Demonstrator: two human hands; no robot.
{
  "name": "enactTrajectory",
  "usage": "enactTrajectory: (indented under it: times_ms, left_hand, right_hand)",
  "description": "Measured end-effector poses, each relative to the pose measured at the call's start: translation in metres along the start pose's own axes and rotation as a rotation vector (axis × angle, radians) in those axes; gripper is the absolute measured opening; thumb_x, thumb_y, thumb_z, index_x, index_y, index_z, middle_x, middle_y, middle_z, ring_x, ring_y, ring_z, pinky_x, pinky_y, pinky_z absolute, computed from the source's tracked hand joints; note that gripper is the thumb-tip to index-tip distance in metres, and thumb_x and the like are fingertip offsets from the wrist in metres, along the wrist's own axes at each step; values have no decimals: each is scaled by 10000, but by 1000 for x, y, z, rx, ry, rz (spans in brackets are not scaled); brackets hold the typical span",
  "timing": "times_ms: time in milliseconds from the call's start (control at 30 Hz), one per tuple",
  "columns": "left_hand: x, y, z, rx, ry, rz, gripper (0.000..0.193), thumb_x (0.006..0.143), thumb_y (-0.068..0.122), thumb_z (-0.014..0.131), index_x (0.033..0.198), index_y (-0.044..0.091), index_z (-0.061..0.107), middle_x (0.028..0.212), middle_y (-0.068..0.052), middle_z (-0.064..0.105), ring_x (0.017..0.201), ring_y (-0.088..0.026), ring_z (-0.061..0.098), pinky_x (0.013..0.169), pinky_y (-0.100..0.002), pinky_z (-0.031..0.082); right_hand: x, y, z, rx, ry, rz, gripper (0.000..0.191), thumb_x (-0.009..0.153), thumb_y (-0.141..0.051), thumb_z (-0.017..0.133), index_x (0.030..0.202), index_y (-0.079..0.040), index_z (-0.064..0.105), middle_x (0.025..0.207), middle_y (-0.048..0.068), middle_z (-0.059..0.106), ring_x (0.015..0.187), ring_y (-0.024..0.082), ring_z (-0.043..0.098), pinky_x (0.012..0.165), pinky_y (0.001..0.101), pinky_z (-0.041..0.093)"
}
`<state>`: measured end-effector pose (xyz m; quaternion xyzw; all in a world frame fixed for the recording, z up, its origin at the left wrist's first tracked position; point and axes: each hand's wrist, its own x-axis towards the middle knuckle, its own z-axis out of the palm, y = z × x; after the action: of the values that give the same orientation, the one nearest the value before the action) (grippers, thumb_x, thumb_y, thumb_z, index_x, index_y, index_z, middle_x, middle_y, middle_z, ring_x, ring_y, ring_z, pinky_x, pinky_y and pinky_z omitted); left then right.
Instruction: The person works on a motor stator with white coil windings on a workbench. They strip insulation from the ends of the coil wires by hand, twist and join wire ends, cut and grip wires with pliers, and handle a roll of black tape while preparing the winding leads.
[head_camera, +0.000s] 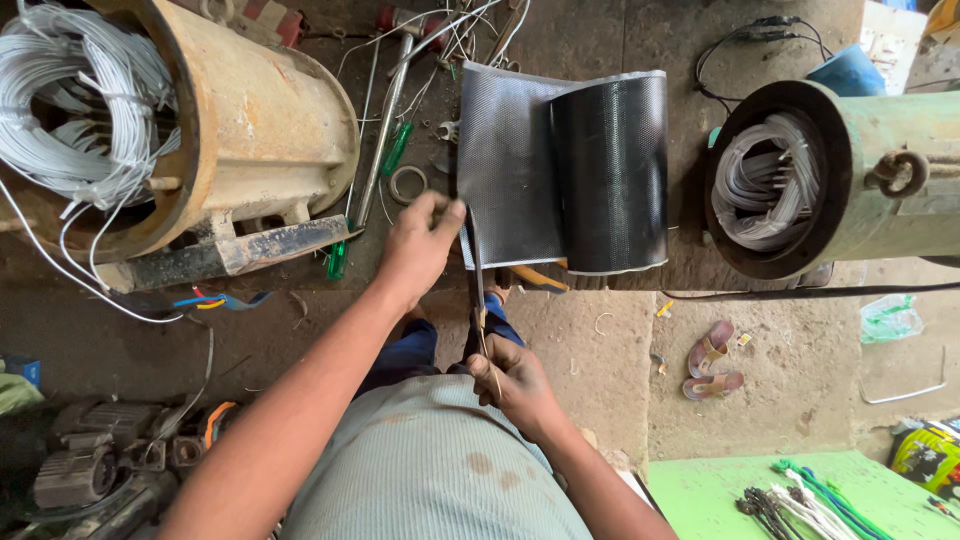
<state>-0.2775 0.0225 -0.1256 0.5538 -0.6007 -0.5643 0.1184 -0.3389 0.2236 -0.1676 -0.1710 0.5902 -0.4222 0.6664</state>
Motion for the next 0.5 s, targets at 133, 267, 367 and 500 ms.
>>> enactTrajectory:
  times_ms: [133, 267, 367, 500]
  left_hand:
    - [10, 18, -1, 114, -1, 110, 328, 1068, 365, 520, 1025, 51, 606, 802, -108, 631, 722, -220, 609, 681, -418, 492]
    - [11, 22, -2, 32, -84, 72, 329, 1058, 362, 524, 984, 48, 592, 778, -119, 600, 729, -204, 547, 683, -402, 481]
    - [11, 20, -3, 83, -88, 79, 327, 1062, 359, 512, 992, 49, 586, 779, -126, 599, 721, -215, 555, 687, -403, 478]
    - [14, 17, -5, 77, -71, 105, 303, 1054, 349, 507, 1021, 60, 592, 823, -115, 642, 749, -218, 599, 710, -401, 493]
  right_hand:
    - [3, -16, -1, 39, -36, -36, 472, 927, -532, 675, 868, -72, 589, 699, -14, 565, 621, 77, 535, 565, 245, 471]
    - [17, -40, -7, 204, -106, -19, 504, 955, -564, 638, 938, -62, 600, 678, -8, 548, 600, 74, 470, 549, 222, 378]
    - [28, -50, -9, 215, -123, 7, 506, 964, -564, 631, 981, -59, 594, 694, -26, 535, 631, 70, 474, 572, 214, 364]
    - [32, -51, -7, 187, -55, 35, 438, 921, -499, 704, 973, -78, 595, 711, -47, 527, 622, 61, 437, 546, 231, 353]
